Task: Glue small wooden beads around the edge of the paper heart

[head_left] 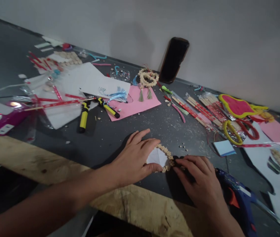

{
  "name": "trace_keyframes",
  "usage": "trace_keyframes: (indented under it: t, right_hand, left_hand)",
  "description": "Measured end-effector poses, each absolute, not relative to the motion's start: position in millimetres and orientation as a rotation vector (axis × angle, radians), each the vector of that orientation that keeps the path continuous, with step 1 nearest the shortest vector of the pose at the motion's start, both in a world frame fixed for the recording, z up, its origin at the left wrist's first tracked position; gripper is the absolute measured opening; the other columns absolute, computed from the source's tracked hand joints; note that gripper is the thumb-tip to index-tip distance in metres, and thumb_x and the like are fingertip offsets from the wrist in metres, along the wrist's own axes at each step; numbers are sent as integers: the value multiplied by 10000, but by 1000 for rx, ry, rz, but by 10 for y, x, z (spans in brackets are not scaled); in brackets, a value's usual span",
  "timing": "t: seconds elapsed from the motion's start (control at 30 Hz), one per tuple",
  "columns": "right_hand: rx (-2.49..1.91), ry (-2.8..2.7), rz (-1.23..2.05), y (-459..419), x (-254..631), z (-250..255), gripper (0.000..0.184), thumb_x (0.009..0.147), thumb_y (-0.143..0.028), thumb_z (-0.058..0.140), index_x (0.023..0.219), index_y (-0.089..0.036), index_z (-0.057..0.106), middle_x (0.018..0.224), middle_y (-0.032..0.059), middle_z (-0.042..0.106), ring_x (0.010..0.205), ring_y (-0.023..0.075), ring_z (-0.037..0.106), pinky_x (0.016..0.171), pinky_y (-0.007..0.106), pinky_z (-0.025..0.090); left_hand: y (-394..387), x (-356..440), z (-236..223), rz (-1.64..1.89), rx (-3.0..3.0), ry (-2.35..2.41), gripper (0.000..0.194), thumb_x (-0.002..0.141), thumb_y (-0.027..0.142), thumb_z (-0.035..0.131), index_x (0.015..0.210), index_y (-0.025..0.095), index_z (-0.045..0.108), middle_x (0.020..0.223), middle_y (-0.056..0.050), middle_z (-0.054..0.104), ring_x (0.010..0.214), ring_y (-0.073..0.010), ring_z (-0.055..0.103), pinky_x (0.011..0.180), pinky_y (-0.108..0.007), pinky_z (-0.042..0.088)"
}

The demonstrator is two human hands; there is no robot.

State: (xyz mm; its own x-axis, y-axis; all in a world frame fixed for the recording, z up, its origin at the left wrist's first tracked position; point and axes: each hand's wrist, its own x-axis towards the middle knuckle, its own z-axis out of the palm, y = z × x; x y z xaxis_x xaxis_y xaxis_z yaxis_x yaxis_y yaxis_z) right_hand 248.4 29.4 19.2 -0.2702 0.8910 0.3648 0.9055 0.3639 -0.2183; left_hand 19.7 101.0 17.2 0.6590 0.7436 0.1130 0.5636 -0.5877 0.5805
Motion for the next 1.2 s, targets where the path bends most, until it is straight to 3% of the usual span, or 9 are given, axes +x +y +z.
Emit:
trace_keyframes:
  t: [0.3,0.63,0.9,1.2]
  right_hand:
    - [-1682,-2328,-18,244,2637,238,221,835,-343,587,1005,-223,662,946,76,649,902,227,552,764,388,455]
    - [-1675,-2381,-82,212,2640,285,128,832,-278,598,910,-212,675,936,63,661,866,216,534,785,390,437]
    - [-1517,-2373,67,235,2458,313,123,835,-224,591,935,-229,663,949,56,655,890,197,541,783,377,451]
    - [-1412,-2454,-55,102,2375,567,123,831,-206,576,918,-233,658,919,53,671,868,205,565,780,382,462]
  left_hand:
    - [1010,183,216,432,2373,1013,729,779,677,493,1304,177,421,1339,-152,488,1350,-338,230,1048,-517,275]
    - [1016,161,286,357,2389,961,787,712,544,683,1336,181,370,1385,-120,442,1362,-323,221,1065,-478,269]
    - [1019,149,287,358,2380,918,827,701,532,698,1364,199,331,1385,-110,447,1360,-324,221,1071,-489,262]
    - [1009,147,244,380,2412,881,864,708,605,644,1390,192,310,1430,-122,381,1377,-324,181,1098,-509,204]
